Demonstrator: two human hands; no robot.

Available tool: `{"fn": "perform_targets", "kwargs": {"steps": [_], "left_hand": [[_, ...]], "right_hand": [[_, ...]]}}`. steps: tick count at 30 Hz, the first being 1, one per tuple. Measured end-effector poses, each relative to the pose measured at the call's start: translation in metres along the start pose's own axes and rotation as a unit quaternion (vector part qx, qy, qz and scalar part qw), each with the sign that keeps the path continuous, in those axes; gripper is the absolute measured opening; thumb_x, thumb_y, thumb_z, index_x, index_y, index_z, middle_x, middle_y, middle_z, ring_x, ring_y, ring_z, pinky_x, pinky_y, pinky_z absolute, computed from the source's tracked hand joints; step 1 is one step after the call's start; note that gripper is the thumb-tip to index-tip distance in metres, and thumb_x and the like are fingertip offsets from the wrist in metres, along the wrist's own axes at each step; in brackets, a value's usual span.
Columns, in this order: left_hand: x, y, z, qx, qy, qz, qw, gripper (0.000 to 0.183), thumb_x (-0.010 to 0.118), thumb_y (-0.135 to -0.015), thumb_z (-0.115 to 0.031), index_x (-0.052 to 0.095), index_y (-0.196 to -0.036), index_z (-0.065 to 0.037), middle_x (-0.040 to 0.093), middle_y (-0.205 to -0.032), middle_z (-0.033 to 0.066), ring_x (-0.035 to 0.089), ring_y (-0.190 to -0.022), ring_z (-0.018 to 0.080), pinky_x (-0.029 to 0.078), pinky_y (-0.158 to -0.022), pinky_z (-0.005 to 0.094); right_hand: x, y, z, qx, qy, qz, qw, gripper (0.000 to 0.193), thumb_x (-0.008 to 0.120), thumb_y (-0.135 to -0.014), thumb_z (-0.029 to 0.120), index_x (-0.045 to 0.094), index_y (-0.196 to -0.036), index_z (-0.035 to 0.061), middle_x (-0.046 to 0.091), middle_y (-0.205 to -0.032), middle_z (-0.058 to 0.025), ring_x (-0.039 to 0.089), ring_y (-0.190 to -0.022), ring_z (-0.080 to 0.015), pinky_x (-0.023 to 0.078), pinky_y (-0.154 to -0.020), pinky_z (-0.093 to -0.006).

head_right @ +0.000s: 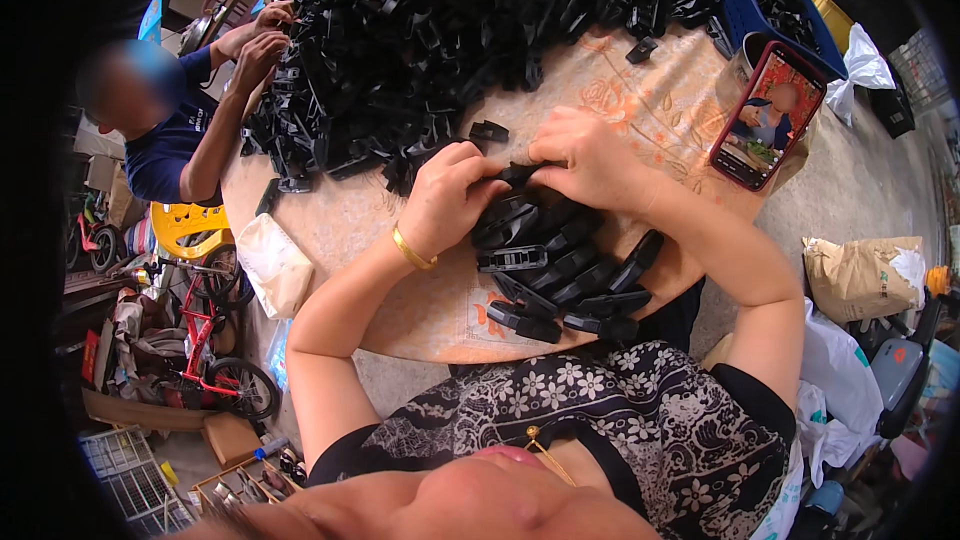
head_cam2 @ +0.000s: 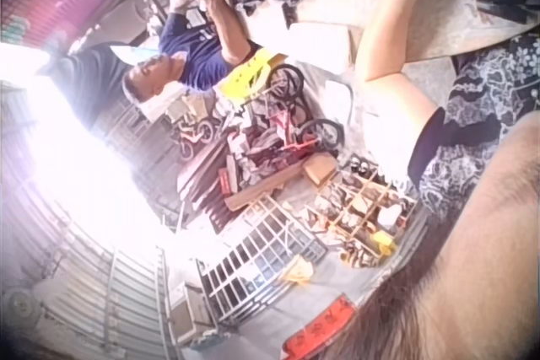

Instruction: The person assembles black plastic components by hand, fitting plastic pieces together and stacking the assembled parts on the table.

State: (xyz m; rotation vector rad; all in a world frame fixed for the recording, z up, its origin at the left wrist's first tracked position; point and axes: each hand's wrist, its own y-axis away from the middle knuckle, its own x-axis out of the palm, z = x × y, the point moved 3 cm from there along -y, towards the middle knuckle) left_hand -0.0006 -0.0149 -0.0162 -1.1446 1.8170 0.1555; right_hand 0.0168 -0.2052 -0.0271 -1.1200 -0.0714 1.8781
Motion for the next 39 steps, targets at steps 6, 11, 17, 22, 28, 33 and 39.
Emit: {"fn": "perform_targets", "kwargs": {"steps": [6,11,17,22,28,33,39], "left_hand": [[-0.038,-0.006,-0.010,-0.056,-0.158,0.032,0.985,0.037,0.078,-0.069,-0.029,0.062,-0.092,-0.005,0.055,-0.093,0.0098,0.056,-0.088,0.0282,0.050,-0.073,0.0369],[-0.084,0.001,0.008,-0.217,-0.292,0.143,0.920,0.070,0.083,-0.063,-0.033,0.048,-0.118,-0.005,0.051,-0.107,0.0158,0.061,-0.090,0.0334,0.053,-0.073,0.0387],[-0.062,0.000,0.014,-0.259,-0.249,0.151,0.921,0.070,0.081,-0.065,-0.015,0.049,-0.126,-0.003,0.048,-0.117,0.0214,0.060,-0.093,0.0417,0.051,-0.080,0.0433],[-0.039,-0.010,0.006,-0.146,-0.188,0.064,0.969,0.063,0.077,-0.066,-0.005,0.048,-0.121,-0.002,0.051,-0.107,0.0213,0.059,-0.091,0.0388,0.051,-0.077,0.0421],[-0.005,-0.040,0.000,-0.050,-0.177,0.037,0.982,0.047,0.055,-0.076,0.004,0.048,-0.122,0.004,0.055,-0.102,0.0191,0.057,-0.093,0.0363,0.049,-0.081,0.0400],[0.012,-0.069,0.010,0.008,-0.109,0.000,0.994,0.056,0.070,-0.074,-0.006,0.049,-0.125,-0.002,0.055,-0.115,0.0172,0.059,-0.098,0.0360,0.050,-0.082,0.0398],[-0.033,-0.058,0.002,-0.025,-0.185,-0.086,0.979,0.023,0.064,-0.077,-0.003,0.063,-0.100,-0.005,0.058,-0.104,0.0116,0.058,-0.090,0.0303,0.051,-0.077,0.0369]], "right_hand": [[0.002,-0.011,-0.004,0.138,-0.197,0.092,0.966,0.037,0.075,-0.074,0.017,0.062,-0.105,0.0001,0.063,-0.092,-0.0117,0.060,-0.085,-0.0278,0.048,-0.080,-0.0341],[0.001,-0.012,0.005,0.053,-0.143,0.133,0.979,0.040,0.072,-0.080,0.028,0.062,-0.110,0.0034,0.063,-0.098,-0.0145,0.059,-0.092,-0.0299,0.047,-0.083,-0.0367],[0.009,-0.012,0.019,-0.068,-0.144,0.174,0.972,0.046,0.070,-0.081,0.032,0.061,-0.113,0.0006,0.062,-0.108,-0.0142,0.056,-0.099,-0.0315,0.044,-0.091,-0.0400],[0.012,-0.014,0.013,-0.043,-0.164,0.153,0.974,0.043,0.068,-0.082,0.036,0.065,-0.108,0.0020,0.065,-0.105,-0.0127,0.057,-0.100,-0.0298,0.046,-0.088,-0.0384],[0.007,-0.016,0.006,-0.006,-0.063,0.088,0.994,0.031,0.072,-0.077,0.023,0.067,-0.101,0.0045,0.065,-0.101,-0.0105,0.057,-0.093,-0.0293,0.046,-0.084,-0.0384],[-0.018,-0.013,-0.026,0.036,0.091,-0.022,0.995,0.021,0.072,-0.073,0.015,0.067,-0.091,0.0058,0.063,-0.088,-0.0092,0.057,-0.085,-0.0300,0.047,-0.076,-0.0378],[-0.027,-0.013,-0.026,0.154,0.076,-0.084,0.982,0.020,0.070,-0.073,0.008,0.066,-0.093,0.0050,0.062,-0.088,-0.0098,0.058,-0.085,-0.0301,0.048,-0.077,-0.0382]]}}
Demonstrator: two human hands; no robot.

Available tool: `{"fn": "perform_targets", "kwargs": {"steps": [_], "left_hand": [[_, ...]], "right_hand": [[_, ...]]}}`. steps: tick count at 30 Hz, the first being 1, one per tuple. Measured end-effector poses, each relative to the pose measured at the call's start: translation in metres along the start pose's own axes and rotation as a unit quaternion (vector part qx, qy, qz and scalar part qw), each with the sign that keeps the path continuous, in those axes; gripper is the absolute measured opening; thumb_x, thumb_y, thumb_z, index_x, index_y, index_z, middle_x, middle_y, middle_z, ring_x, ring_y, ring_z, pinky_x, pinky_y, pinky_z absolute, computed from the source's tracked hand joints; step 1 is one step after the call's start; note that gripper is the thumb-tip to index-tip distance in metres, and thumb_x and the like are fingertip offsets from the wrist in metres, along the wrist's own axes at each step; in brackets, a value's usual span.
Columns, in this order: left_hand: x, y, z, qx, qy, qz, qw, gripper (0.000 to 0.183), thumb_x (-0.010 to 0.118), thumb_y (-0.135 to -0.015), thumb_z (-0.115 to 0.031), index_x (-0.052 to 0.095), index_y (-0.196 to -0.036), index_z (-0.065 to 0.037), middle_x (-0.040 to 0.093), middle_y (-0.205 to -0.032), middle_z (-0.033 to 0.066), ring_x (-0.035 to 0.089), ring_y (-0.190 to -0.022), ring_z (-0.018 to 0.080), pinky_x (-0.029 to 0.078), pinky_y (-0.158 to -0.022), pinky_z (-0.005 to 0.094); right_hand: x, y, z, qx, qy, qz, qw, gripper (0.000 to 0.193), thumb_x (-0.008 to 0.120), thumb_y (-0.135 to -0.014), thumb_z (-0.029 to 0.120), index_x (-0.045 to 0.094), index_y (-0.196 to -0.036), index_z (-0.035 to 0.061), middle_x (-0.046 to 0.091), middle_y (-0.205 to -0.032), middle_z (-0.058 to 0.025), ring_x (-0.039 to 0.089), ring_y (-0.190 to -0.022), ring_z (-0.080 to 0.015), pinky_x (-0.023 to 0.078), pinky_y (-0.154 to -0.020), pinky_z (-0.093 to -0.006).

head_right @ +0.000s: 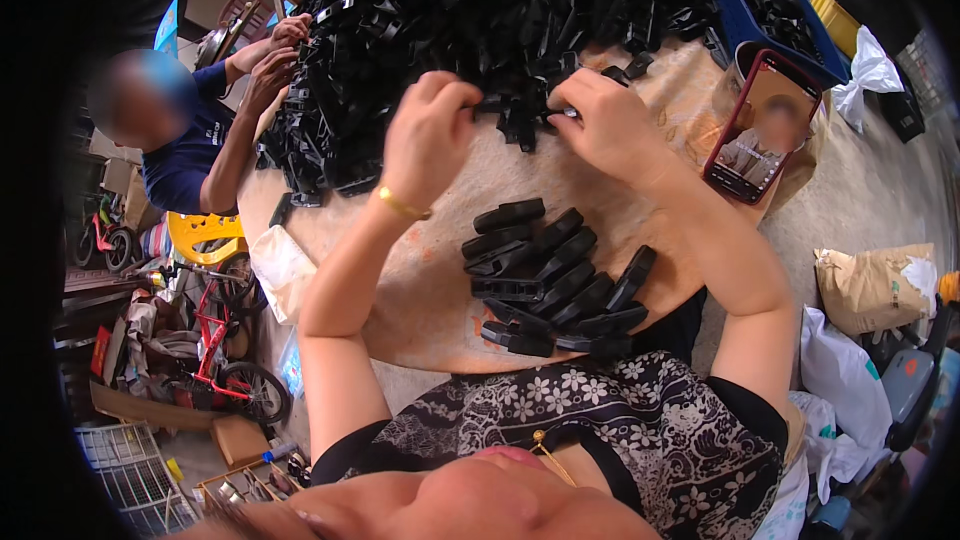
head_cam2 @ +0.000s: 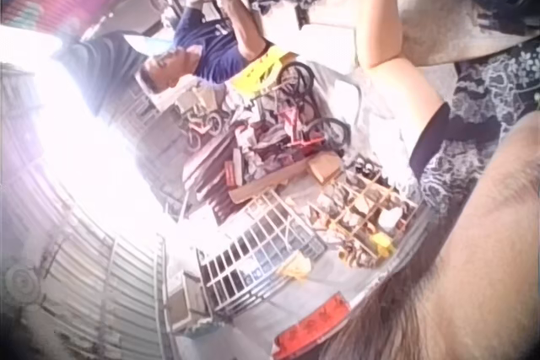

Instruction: The person assembles black plastic components by hand, fitting plastic pieces together and stacking the assembled parts on the table.

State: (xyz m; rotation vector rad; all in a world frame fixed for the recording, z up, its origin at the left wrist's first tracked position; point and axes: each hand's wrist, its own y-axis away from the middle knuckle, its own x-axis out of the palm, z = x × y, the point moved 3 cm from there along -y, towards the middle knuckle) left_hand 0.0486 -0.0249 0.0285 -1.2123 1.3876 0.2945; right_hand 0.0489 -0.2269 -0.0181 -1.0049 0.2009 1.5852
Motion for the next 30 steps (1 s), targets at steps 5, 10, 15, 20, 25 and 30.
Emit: {"fn": "perform_targets", "kwargs": {"steps": [5,10,15,20,25,30], "left_hand": [[-0.009,0.024,0.042,0.010,-0.210,0.027,0.977,0.012,0.060,-0.071,-0.004,0.061,-0.083,-0.006,0.057,-0.094,0.0099,0.053,-0.090,0.0279,0.049,-0.073,0.0354],[0.002,0.030,0.052,0.019,-0.210,0.004,0.977,0.009,0.061,-0.073,-0.007,0.060,-0.082,-0.007,0.056,-0.096,0.0098,0.053,-0.089,0.0276,0.047,-0.071,0.0356],[-0.002,0.032,0.047,0.030,-0.175,-0.031,0.984,0.014,0.066,-0.071,-0.006,0.060,-0.083,-0.006,0.057,-0.105,0.0104,0.054,-0.091,0.0282,0.047,-0.073,0.0361],[-0.015,0.034,0.029,-0.046,0.149,-0.090,0.984,0.011,0.068,-0.081,-0.004,0.061,-0.091,-0.004,0.062,-0.093,0.0097,0.057,-0.068,0.0174,0.048,-0.060,0.0257],[0.000,0.039,0.030,-0.270,0.513,0.127,0.805,0.013,0.060,-0.092,-0.009,0.059,-0.099,0.001,0.061,-0.077,-0.0009,0.051,-0.062,0.0036,0.043,-0.055,0.0208],[0.022,0.050,0.023,-0.129,0.296,0.243,0.915,0.019,0.059,-0.090,-0.009,0.063,-0.104,0.003,0.067,-0.090,0.0082,0.061,-0.079,0.0158,0.050,-0.073,0.0293]], "right_hand": [[0.018,0.004,0.029,-0.193,0.066,0.027,0.979,0.034,0.062,-0.074,0.000,0.062,-0.108,0.0078,0.058,-0.111,-0.0098,0.056,-0.095,-0.0284,0.049,-0.084,-0.0354],[0.024,0.005,0.024,-0.191,0.126,0.015,0.973,0.031,0.065,-0.075,0.004,0.061,-0.105,0.0071,0.058,-0.107,-0.0082,0.057,-0.093,-0.0284,0.050,-0.078,-0.0362],[0.017,0.005,0.017,-0.117,0.040,0.013,0.992,0.026,0.072,-0.074,0.009,0.062,-0.098,0.0044,0.062,-0.092,-0.0097,0.061,-0.084,-0.0297,0.051,-0.072,-0.0368],[0.007,0.001,0.022,-0.193,-0.010,-0.110,0.975,0.018,0.072,-0.073,0.007,0.063,-0.088,0.0012,0.063,-0.085,-0.0116,0.062,-0.081,-0.0294,0.052,-0.069,-0.0359],[0.014,0.018,0.033,-0.200,0.037,0.064,0.977,0.023,0.069,-0.077,0.014,0.060,-0.094,0.0024,0.059,-0.085,-0.0111,0.060,-0.077,-0.0305,0.050,-0.066,-0.0374],[0.006,0.014,0.032,-0.120,-0.070,0.146,0.980,0.025,0.068,-0.078,0.012,0.060,-0.100,0.0010,0.060,-0.093,-0.0128,0.062,-0.079,-0.0300,0.051,-0.067,-0.0362]]}}
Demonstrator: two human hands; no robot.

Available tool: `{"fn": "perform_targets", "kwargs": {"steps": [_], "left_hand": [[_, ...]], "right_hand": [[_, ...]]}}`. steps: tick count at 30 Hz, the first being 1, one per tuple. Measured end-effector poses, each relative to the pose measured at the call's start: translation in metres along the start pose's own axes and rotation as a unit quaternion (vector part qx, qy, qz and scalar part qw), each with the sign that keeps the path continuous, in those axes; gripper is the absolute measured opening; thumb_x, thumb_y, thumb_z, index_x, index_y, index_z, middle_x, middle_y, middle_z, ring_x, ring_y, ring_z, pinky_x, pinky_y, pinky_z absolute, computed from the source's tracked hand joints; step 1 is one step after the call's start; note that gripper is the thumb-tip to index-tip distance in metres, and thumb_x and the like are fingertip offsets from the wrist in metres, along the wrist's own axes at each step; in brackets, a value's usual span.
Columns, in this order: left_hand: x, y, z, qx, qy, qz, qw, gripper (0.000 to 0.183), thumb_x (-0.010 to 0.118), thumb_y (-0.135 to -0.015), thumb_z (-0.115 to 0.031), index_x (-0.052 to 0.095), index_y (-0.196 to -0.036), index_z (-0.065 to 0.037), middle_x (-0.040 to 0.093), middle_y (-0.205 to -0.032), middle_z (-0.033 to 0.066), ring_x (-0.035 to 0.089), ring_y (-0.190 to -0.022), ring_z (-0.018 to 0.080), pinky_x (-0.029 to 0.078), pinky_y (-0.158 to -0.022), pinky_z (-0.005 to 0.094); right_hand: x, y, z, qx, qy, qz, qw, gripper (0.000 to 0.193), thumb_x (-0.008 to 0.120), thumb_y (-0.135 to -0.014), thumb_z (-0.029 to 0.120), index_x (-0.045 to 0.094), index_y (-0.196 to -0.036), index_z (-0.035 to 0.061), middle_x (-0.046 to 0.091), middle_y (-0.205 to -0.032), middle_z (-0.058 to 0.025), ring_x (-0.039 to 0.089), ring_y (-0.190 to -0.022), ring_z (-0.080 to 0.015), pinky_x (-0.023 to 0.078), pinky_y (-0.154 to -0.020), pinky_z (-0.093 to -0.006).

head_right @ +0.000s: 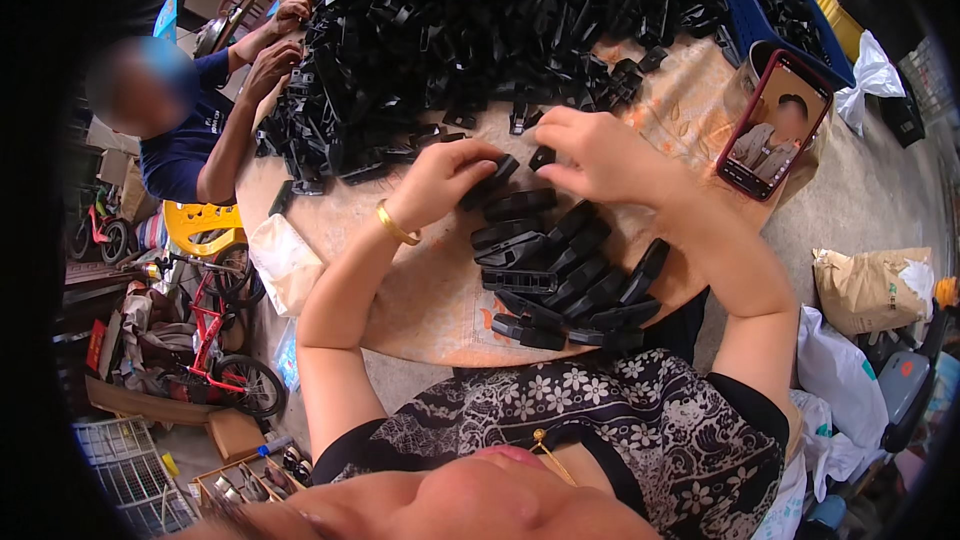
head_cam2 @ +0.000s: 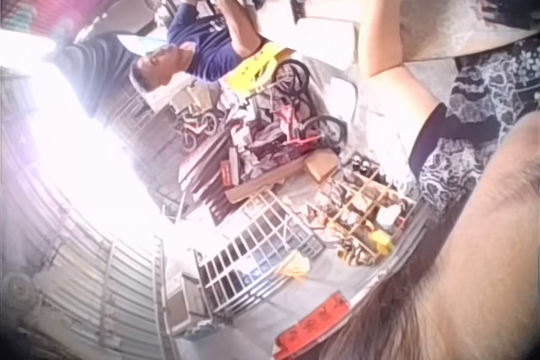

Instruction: The person assembles black plastic components by hand, fitting plastic pieces together and stacking the assembled parts on the table.

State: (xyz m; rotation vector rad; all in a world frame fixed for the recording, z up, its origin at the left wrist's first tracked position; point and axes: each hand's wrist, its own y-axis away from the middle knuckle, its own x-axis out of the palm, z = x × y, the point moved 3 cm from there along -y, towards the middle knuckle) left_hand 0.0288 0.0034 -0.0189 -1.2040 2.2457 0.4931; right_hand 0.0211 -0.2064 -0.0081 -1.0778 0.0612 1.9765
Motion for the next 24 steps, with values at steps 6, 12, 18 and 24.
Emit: {"fn": "perform_targets", "kwargs": {"steps": [6,12,18,24], "left_hand": [[0.001,-0.004,-0.004,-0.027,0.061,-0.069,0.995,0.016,0.059,-0.091,-0.007,0.060,-0.105,0.001,0.064,-0.092,0.0027,0.060,-0.082,0.0107,0.051,-0.072,0.0259],[-0.007,-0.005,0.009,-0.080,0.359,-0.126,0.921,0.029,0.063,-0.084,0.001,0.048,-0.108,0.000,0.058,-0.092,0.0044,0.062,-0.081,0.0110,0.055,-0.073,0.0249],[0.000,-0.002,0.006,-0.005,0.267,-0.087,0.960,0.053,0.058,-0.073,0.009,0.050,-0.123,-0.007,0.053,-0.098,0.0052,0.058,-0.085,0.0127,0.052,-0.073,0.0266],[0.004,0.006,-0.013,0.043,0.007,-0.112,0.993,0.024,0.058,-0.075,0.003,0.066,-0.097,-0.004,0.053,-0.096,0.0091,0.059,-0.079,0.0187,0.052,-0.072,0.0268]], "right_hand": [[-0.002,0.008,-0.013,-0.011,0.015,0.039,0.999,0.026,0.067,-0.078,0.013,0.060,-0.101,0.0019,0.060,-0.098,-0.0127,0.062,-0.079,-0.0308,0.051,-0.068,-0.0356],[0.019,-0.002,-0.008,0.028,0.034,-0.011,0.999,0.025,0.067,-0.077,0.015,0.061,-0.098,0.0037,0.059,-0.091,-0.0097,0.060,-0.083,-0.0310,0.050,-0.069,-0.0383],[0.008,-0.003,-0.011,-0.003,0.066,-0.124,0.990,0.029,0.056,-0.084,0.010,0.058,-0.112,0.0031,0.061,-0.088,-0.0124,0.059,-0.085,-0.0280,0.049,-0.072,-0.0372],[0.018,0.000,-0.004,0.125,-0.194,0.016,0.973,0.028,0.048,-0.095,0.007,0.053,-0.122,0.0030,0.063,-0.087,-0.0051,0.058,-0.075,-0.0107,0.049,-0.070,-0.0264]]}}
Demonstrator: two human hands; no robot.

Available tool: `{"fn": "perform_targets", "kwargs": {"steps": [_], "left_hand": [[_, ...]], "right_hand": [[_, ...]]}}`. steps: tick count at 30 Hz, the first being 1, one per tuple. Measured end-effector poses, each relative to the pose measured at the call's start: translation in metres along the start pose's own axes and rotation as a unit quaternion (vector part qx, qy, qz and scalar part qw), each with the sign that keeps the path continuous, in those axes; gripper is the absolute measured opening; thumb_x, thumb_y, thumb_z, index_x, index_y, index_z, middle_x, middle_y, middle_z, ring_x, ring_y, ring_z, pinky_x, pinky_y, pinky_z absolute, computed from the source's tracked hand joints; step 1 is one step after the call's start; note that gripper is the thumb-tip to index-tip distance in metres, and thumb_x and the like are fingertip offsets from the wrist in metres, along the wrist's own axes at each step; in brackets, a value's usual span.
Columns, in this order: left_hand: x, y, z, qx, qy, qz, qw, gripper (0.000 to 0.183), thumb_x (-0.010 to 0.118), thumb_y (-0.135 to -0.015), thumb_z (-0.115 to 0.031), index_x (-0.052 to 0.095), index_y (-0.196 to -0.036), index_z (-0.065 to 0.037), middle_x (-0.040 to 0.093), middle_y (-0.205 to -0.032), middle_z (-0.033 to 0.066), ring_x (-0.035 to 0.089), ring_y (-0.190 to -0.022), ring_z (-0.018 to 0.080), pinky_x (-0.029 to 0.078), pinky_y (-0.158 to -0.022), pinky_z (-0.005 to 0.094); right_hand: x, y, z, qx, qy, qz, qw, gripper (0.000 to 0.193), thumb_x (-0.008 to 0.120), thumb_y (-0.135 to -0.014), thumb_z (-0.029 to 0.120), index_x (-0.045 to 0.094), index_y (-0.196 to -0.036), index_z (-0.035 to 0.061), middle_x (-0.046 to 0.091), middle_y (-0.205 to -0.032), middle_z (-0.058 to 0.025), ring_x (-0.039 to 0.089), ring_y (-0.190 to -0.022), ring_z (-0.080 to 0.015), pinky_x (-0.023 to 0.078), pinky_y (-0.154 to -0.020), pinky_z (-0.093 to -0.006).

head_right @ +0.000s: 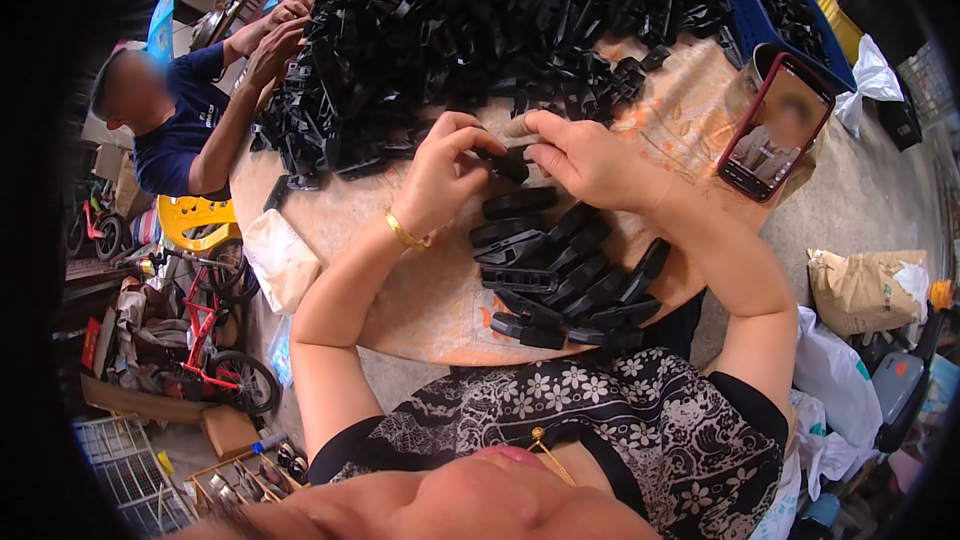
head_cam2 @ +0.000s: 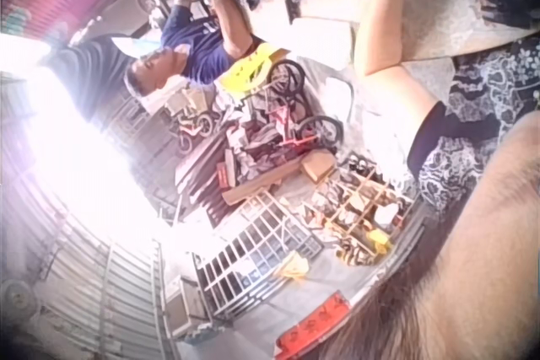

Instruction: The person assembles black plastic components by hand, fitting plastic pieces together and stacking the assembled parts on the table.

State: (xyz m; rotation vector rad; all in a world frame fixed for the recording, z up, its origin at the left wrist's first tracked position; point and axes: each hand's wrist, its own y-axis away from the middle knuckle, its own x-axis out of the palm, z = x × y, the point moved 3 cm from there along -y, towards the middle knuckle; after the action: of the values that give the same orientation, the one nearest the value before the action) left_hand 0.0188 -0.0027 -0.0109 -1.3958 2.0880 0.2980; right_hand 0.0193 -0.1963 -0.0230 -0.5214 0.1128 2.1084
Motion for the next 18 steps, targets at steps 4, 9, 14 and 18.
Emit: {"fn": "perform_targets", "kwargs": {"steps": [4,9,14,18], "left_hand": [[0.002,0.003,-0.002,-0.051,-0.017,0.019,0.998,0.022,0.063,-0.077,-0.003,0.067,-0.099,-0.005,0.054,-0.096,0.0102,0.059,-0.073,0.0207,0.050,-0.067,0.0289],[0.005,0.005,-0.007,-0.081,-0.078,0.042,0.993,0.020,0.070,-0.077,-0.013,0.067,-0.096,-0.005,0.056,-0.096,0.0121,0.059,-0.074,0.0266,0.050,-0.067,0.0340],[0.011,0.010,-0.010,0.050,-0.132,-0.016,0.990,0.020,0.072,-0.077,-0.011,0.065,-0.093,-0.002,0.056,-0.081,0.0079,0.058,-0.077,0.0221,0.048,-0.067,0.0311],[0.012,0.008,-0.009,0.077,-0.159,0.003,0.984,0.019,0.072,-0.076,-0.010,0.065,-0.092,-0.002,0.057,-0.082,0.0092,0.059,-0.075,0.0237,0.049,-0.066,0.0322]], "right_hand": [[0.002,-0.002,-0.007,0.009,-0.041,-0.024,0.999,0.018,0.053,-0.093,0.006,0.058,-0.109,0.0005,0.062,-0.085,-0.0024,0.056,-0.073,-0.0082,0.049,-0.069,-0.0234],[0.002,-0.004,-0.011,0.006,-0.153,-0.067,0.986,0.019,0.061,-0.088,0.006,0.062,-0.106,-0.0008,0.061,-0.076,-0.0019,0.055,-0.069,-0.0070,0.046,-0.061,-0.0233],[-0.007,0.001,0.007,-0.087,0.134,-0.059,0.985,0.027,0.073,-0.074,0.005,0.064,-0.099,0.0002,0.056,-0.081,-0.0075,0.055,-0.066,-0.0168,0.044,-0.059,-0.0271],[-0.011,0.004,0.005,-0.128,0.186,-0.071,0.971,0.022,0.072,-0.074,0.014,0.062,-0.088,0.0012,0.057,-0.084,-0.0114,0.059,-0.080,-0.0301,0.048,-0.067,-0.0367]]}}
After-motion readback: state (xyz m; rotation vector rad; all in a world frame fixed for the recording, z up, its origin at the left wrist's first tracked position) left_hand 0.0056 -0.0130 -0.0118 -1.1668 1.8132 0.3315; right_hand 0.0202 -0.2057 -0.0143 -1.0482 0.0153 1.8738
